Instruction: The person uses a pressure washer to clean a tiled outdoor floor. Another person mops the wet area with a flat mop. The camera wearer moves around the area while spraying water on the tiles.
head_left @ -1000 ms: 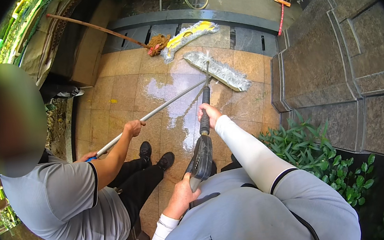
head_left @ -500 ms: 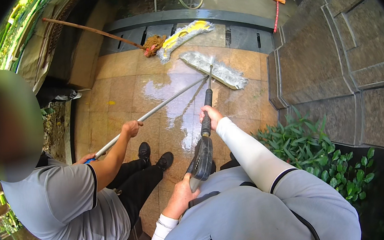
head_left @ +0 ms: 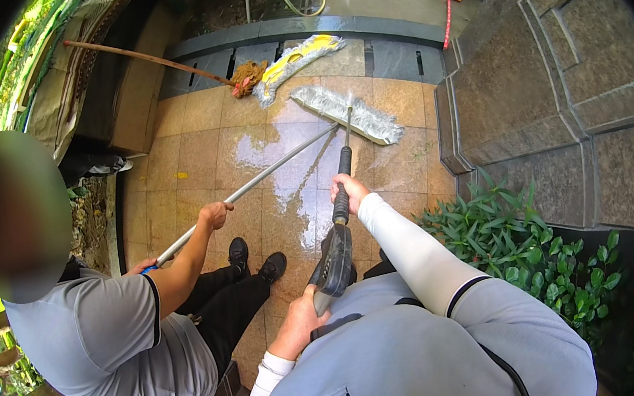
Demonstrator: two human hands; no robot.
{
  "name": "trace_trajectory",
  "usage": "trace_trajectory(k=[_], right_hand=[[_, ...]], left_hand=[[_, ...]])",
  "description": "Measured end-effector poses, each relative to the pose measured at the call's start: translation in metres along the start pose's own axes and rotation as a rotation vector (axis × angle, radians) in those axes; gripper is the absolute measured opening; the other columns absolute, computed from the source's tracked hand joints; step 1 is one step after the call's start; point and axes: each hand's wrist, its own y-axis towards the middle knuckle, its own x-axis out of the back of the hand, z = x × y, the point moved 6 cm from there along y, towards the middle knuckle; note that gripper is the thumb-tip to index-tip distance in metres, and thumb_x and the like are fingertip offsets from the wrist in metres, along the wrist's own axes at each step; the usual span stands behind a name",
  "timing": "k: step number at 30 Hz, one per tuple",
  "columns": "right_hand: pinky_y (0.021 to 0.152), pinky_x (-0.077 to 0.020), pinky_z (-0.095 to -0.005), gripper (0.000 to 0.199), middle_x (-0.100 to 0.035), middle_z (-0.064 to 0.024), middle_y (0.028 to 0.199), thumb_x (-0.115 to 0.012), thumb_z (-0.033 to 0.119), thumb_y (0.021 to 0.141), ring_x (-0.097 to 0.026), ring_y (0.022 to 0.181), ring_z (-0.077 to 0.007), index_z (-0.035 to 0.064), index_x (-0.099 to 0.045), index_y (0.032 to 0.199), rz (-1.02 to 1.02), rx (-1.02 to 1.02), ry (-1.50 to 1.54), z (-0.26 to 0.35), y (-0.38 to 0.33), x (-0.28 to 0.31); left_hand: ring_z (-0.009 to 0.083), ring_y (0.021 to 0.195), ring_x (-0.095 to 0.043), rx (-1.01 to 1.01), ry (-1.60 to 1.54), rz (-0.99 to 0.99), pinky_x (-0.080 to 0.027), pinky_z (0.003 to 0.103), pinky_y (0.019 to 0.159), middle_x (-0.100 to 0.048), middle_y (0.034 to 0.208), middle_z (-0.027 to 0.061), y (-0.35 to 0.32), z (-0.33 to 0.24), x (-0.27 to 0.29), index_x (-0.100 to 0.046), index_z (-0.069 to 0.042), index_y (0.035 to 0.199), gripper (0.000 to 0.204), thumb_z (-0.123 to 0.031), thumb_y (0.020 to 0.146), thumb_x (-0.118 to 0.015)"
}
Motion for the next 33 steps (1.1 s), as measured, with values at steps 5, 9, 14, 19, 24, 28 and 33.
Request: trace_trajectory(k=[5, 9, 14, 19, 24, 28, 33], right_hand=[[0.044, -0.0425, -0.0276, 0.013, -0.042, -0.0048, 0.056, -0.052, 0.01, 0.078, -0.043, 0.049, -0.0153, 0.0049, -0.041, 0.072, -0.047, -0.002, 0.023, -0.001, 0.002, 0.011], [0.045, -0.0435, -0.0327, 0.012, -0.043, -0.008, 0.057, -0.052, 0.01, 0.076, -0.045, 0.051, -0.0204, 0.0043, -0.041, 0.075, -0.054, 0.007, 0.05, 0.0, 0.006, 0.022], [0.045, -0.0435, -0.0332, 0.013, -0.042, -0.0081, 0.057, -0.052, 0.01, 0.076, -0.045, 0.05, -0.0207, 0.0039, -0.041, 0.075, -0.082, 0.015, 0.056, 0.003, 0.007, 0.032], [0.045, -0.0435, -0.0332, 0.013, -0.042, -0.0081, 0.056, -0.052, 0.01, 0.076, -0.045, 0.05, -0.0209, 0.0037, -0.041, 0.075, -0.039, 0.021, 0.076, 0.004, 0.005, 0.033], [0.045, -0.0437, -0.0331, 0.013, -0.042, -0.0082, 0.056, -0.052, 0.011, 0.077, -0.045, 0.051, -0.021, 0.0037, -0.041, 0.074, -0.049, 0.026, 0.083, 0.005, 0.001, 0.038], [0.046, -0.0439, -0.033, 0.013, -0.042, -0.0082, 0.056, -0.051, 0.011, 0.077, -0.045, 0.051, -0.0207, 0.0035, -0.041, 0.074, -0.071, 0.031, 0.074, 0.007, -0.004, 0.042], [0.046, -0.0441, -0.0327, 0.013, -0.043, -0.0083, 0.057, -0.051, 0.011, 0.077, -0.045, 0.051, -0.0204, 0.0033, -0.041, 0.073, -0.083, 0.033, 0.099, 0.008, -0.007, 0.047]], left_hand=[[0.0392, 0.075, -0.058, -0.025, 0.045, 0.011, -0.047, 0.04, 0.064, -0.057, 0.074, 0.0239, 0.0, 0.001, -0.002, -0.044, -0.001, 0.105, 0.046, -0.019, 0.068, -0.065], [0.0391, 0.075, -0.058, -0.036, 0.012, 0.028, -0.047, 0.04, 0.064, -0.057, 0.073, 0.0237, 0.002, 0.002, -0.004, -0.043, -0.001, 0.106, 0.048, -0.02, 0.068, -0.065], [0.0396, 0.081, -0.057, -0.026, 0.087, 0.098, -0.046, 0.041, 0.07, -0.058, 0.081, 0.0269, 0.006, 0.001, -0.007, -0.041, 0.004, 0.112, 0.054, -0.015, 0.068, -0.063], [0.0396, 0.081, -0.057, -0.013, 0.045, 0.119, -0.046, 0.041, 0.07, -0.058, 0.081, 0.0268, 0.007, -0.003, -0.006, -0.041, 0.003, 0.112, 0.053, -0.015, 0.068, -0.063], [0.0399, 0.081, -0.057, -0.009, 0.042, 0.138, -0.046, 0.041, 0.07, -0.058, 0.081, 0.0268, 0.008, -0.004, -0.007, -0.041, 0.003, 0.112, 0.051, -0.015, 0.069, -0.062], [0.0399, 0.081, -0.057, -0.024, 0.05, 0.146, -0.046, 0.041, 0.07, -0.057, 0.081, 0.0271, 0.01, -0.002, -0.011, -0.042, 0.003, 0.112, 0.051, -0.015, 0.069, -0.062], [0.0388, 0.079, -0.058, -0.038, 0.054, 0.128, -0.047, 0.041, 0.067, -0.058, 0.078, 0.0247, 0.01, -0.006, -0.011, -0.043, -0.001, 0.108, 0.049, -0.019, 0.068, -0.066]])
